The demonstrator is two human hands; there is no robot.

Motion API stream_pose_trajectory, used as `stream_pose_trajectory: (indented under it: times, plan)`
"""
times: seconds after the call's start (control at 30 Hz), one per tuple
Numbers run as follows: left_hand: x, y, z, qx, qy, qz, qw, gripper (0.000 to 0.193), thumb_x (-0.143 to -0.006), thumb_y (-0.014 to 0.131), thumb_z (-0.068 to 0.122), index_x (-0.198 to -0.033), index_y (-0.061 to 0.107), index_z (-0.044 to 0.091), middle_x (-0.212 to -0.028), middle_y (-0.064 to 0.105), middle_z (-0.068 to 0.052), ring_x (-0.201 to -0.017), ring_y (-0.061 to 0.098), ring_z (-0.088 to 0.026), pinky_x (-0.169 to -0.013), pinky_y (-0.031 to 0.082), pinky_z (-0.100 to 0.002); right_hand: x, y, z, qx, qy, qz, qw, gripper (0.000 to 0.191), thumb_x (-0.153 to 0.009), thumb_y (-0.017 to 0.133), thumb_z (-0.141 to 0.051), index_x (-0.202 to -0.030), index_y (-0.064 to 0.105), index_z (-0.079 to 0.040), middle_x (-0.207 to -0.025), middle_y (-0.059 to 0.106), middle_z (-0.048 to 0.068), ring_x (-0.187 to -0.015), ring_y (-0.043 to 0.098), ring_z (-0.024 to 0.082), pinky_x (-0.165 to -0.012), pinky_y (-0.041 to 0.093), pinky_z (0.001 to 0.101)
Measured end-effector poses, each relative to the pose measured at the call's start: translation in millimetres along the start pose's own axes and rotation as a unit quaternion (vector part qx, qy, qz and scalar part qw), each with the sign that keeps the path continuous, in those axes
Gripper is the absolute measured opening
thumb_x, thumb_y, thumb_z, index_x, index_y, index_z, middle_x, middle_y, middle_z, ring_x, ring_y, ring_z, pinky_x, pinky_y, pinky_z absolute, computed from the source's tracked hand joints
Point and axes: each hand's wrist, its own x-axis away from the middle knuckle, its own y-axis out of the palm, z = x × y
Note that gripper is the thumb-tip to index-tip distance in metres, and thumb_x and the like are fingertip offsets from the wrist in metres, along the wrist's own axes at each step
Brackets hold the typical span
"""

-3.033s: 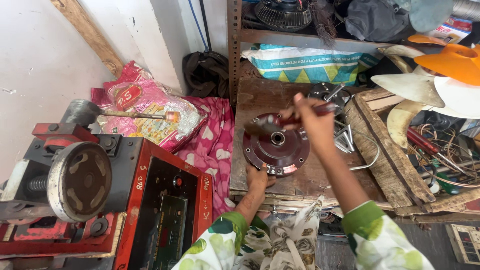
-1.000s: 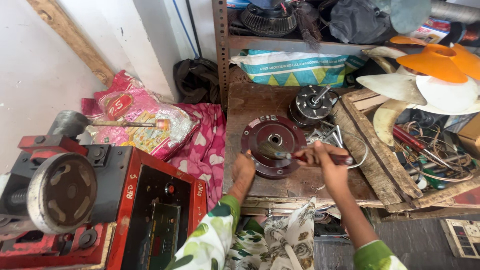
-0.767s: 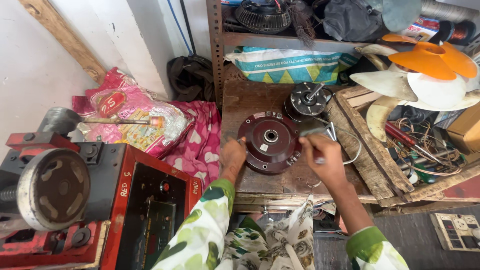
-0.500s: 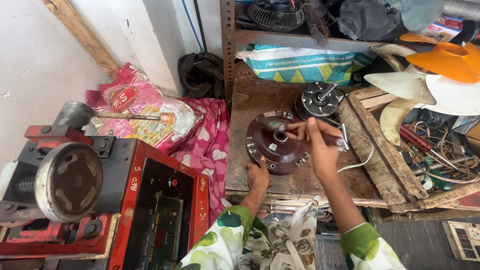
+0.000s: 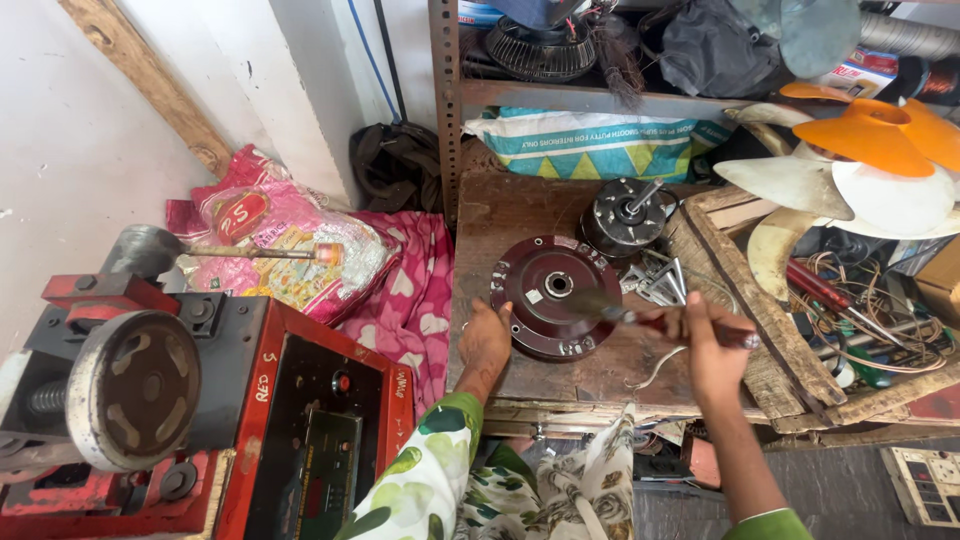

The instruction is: The person disassembles a small electrical motor, removes components, and then uses a brush to clean the stator housing. They handle wires, a metal casing, and a rotor, using a screwdriver and a brush.

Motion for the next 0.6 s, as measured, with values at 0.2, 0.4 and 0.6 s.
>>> stream_pose_trajectory:
  times: [0.2, 0.4, 0.6]
  plan:
    - [45, -9, 11, -0.202, 0.265, 0.123, 0.935, 0.092, -0.089, 0.065, 0.052, -0.16, 0.025, 0.009, -0.162, 0.027, -0.023, -0.146, 0.028, -0.04, -0.113, 0.033, -0.057, -22, 23, -35, 0.045, -0.094, -0.013, 0.994, 0.036, -0.111, 0.058, -0.02, -0.079, 0.063, -0.003, -0.078, 0.066, 0.012, -0.078, 0.067, 0.027, -0.067, 0.055, 0.0391]
    - [59, -17, 5, -0.222, 0.357, 0.009, 0.908, 0.107, -0.082, 0.07, 0.062, -0.158, 0.017, 0.007, -0.164, 0.018, -0.025, -0.153, 0.012, -0.042, -0.12, 0.009, -0.066, -25, 58, -22, -0.041, 0.04, -0.001, 0.998, 0.041, -0.104, 0.059, -0.024, -0.067, 0.054, -0.006, -0.069, 0.066, 0.011, -0.085, 0.079, 0.027, -0.069, 0.063, 0.0394]
    - [40, -33, -13, -0.289, 0.408, 0.055, 0.865, 0.091, -0.084, 0.07, 0.053, -0.16, 0.027, 0.029, -0.159, 0.034, -0.021, -0.151, 0.02, -0.043, -0.118, 0.017, -0.066, -23, 34, -13, -0.096, 0.03, -0.002, 0.995, 0.044, -0.109, 0.059, -0.021, -0.069, 0.051, -0.005, -0.068, 0.059, 0.01, -0.079, 0.077, 0.026, -0.073, 0.063, 0.0398]
